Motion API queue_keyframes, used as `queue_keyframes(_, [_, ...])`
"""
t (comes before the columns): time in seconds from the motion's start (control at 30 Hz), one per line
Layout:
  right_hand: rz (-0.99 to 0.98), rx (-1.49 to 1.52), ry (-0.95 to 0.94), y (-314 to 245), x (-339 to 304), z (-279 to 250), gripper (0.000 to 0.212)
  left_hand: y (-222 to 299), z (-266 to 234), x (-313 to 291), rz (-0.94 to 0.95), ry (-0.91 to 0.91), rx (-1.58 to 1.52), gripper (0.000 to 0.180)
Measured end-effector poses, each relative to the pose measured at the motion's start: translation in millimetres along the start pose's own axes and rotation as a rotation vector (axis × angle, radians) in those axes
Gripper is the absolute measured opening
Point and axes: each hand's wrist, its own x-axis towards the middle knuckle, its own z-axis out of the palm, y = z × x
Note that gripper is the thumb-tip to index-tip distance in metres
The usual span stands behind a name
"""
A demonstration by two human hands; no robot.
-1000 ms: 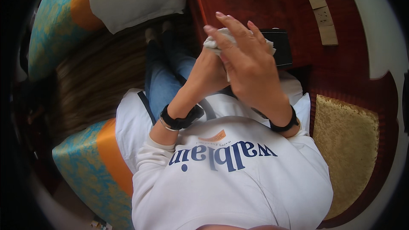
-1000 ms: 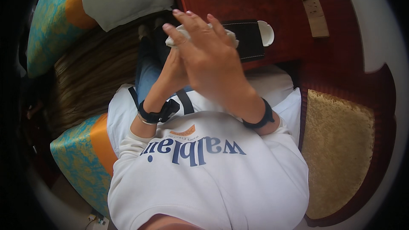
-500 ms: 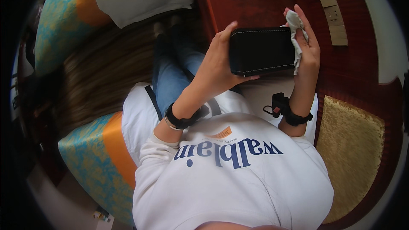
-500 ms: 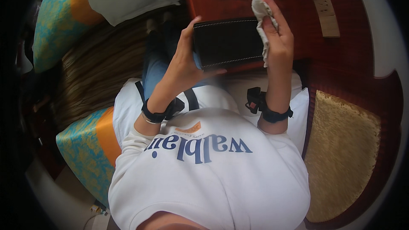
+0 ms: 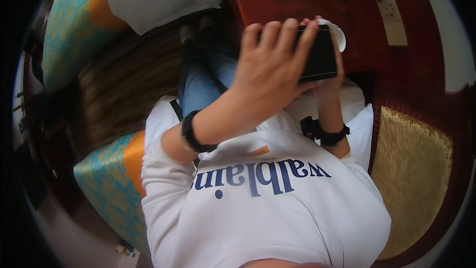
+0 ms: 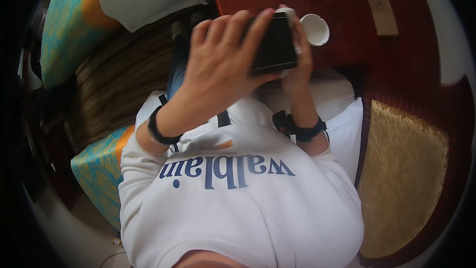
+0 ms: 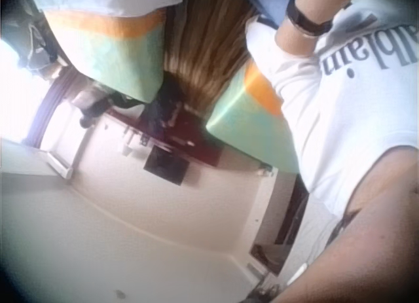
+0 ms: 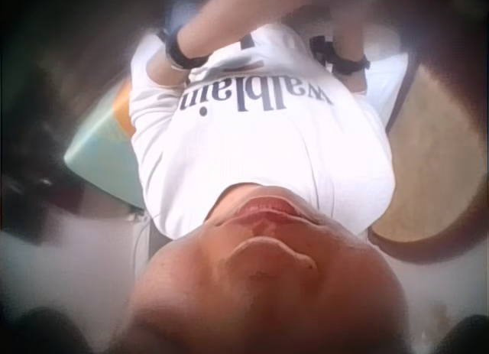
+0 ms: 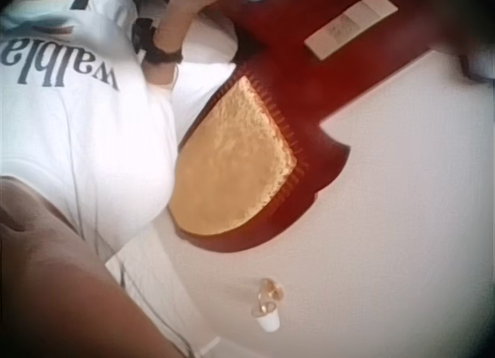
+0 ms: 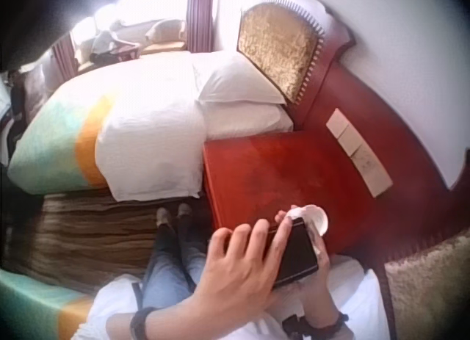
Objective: The person wipes a white cup, then cleans a black tissue box and a wooden bedside table using a white cloth. The person wipes the top and sides of the table and the tissue box, then places the tissue box back on the table.
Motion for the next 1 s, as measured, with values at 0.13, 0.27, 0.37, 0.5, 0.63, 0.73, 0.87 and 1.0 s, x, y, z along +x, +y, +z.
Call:
queue_keyframes(0.13, [-0.077,-0.221,-0.177,24,-2,21,0.043,-28,-20,-31,-0.097,0.038,-0.053,0.103])
queue_keyframes(0.27, [0.099,-0.325,-0.197,72,3,9,0.04,-45,-30,-56,-0.219,0.03,-0.041,0.094])
queue_keyframes(0.37, [0.066,-0.383,-0.171,79,3,13,0.036,-58,-28,-71,-0.231,0.075,-0.116,0.09])
queue_keyframes(0.5, [-0.152,-0.581,-0.229,43,-12,46,0.036,-59,-23,-88,-0.259,0.118,-0.224,0.094])
queue_keyframes(0.63, [-0.436,-0.778,-0.344,-17,-28,95,0.042,-49,-16,-99,-0.219,0.223,-0.334,0.098])
queue_keyframes(0.73, [-0.562,-0.826,-0.356,-31,-31,109,0.038,-48,-5,-100,-0.215,0.261,-0.355,0.101])
queue_keyframes(0.87, [-0.58,-0.842,-0.281,-22,-31,101,0.039,-52,19,-105,-0.239,0.279,-0.451,0.105])
queue_keyframes(1.0, [-0.55,-0.861,-0.282,-17,-27,86,0.038,-55,26,-101,-0.215,0.23,-0.446,0.107])
